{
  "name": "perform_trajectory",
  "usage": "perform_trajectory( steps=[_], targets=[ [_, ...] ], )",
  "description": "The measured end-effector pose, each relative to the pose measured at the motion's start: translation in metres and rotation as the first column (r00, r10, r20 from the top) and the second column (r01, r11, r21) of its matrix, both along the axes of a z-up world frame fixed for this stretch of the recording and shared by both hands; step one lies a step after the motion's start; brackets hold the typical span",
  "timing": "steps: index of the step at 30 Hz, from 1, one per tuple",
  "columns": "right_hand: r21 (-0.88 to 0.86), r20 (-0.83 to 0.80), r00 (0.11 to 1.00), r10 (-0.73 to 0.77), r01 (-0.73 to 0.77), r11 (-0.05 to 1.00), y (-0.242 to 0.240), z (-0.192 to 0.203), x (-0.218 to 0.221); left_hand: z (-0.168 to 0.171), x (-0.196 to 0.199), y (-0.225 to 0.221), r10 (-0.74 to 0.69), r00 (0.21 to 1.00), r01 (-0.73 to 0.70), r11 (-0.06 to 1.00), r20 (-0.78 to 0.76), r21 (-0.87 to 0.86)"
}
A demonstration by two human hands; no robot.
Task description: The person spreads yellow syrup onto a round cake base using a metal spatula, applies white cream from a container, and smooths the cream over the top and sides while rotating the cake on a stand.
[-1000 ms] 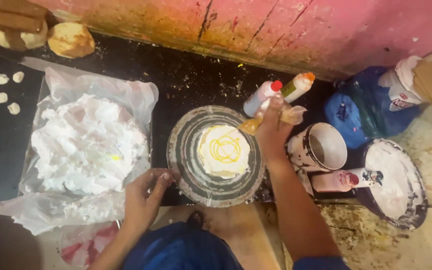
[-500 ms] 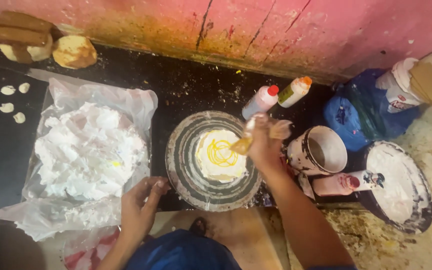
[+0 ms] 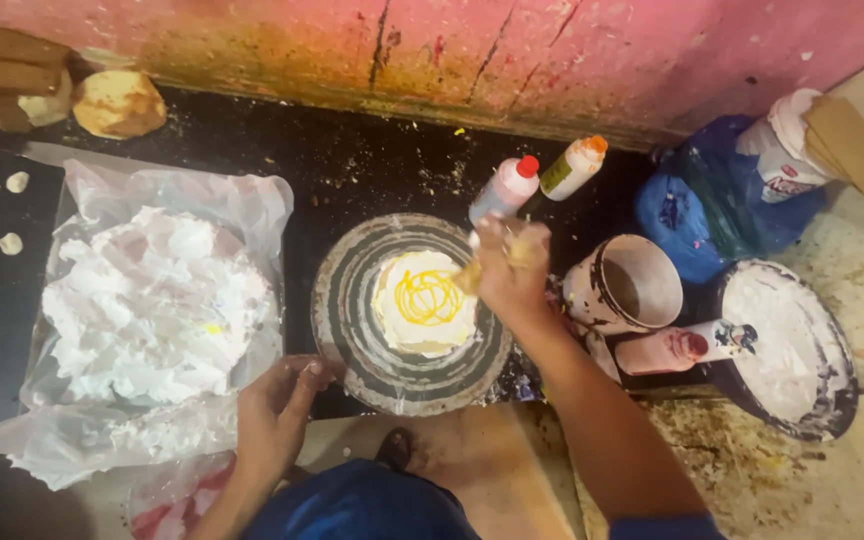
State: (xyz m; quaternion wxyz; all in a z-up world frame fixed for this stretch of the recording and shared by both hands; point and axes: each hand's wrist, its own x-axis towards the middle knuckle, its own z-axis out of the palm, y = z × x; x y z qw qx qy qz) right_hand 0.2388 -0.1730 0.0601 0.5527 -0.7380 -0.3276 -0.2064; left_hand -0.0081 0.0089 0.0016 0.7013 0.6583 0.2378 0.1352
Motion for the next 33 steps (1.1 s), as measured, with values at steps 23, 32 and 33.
perform_trajectory(
  steps=[23,32,33],
  targets=[
    [-0.582,-0.334,0.869,-0.366,0.116,0.805,-0.225,-0.196,-0.027,-0.018,0.007,-0.014,0.134,0.988,-0.118,0.975,-0.078,0.186],
    [-0.351,-0.768,0.592,-0.243,-0.072,0.934,-0.252,-0.179,-0.067,-0.083,0.032,-0.001,0.163,0.961,-0.205,0.962,-0.222,-0.182],
    [-0.146,-0.947,0.292,-0.136,-0.014,0.989,-0.256,-0.159,-0.081,-0.091,0.026,-0.003,0.115,0.966,-0.144,0.983,-0.23,-0.114]
  ],
)
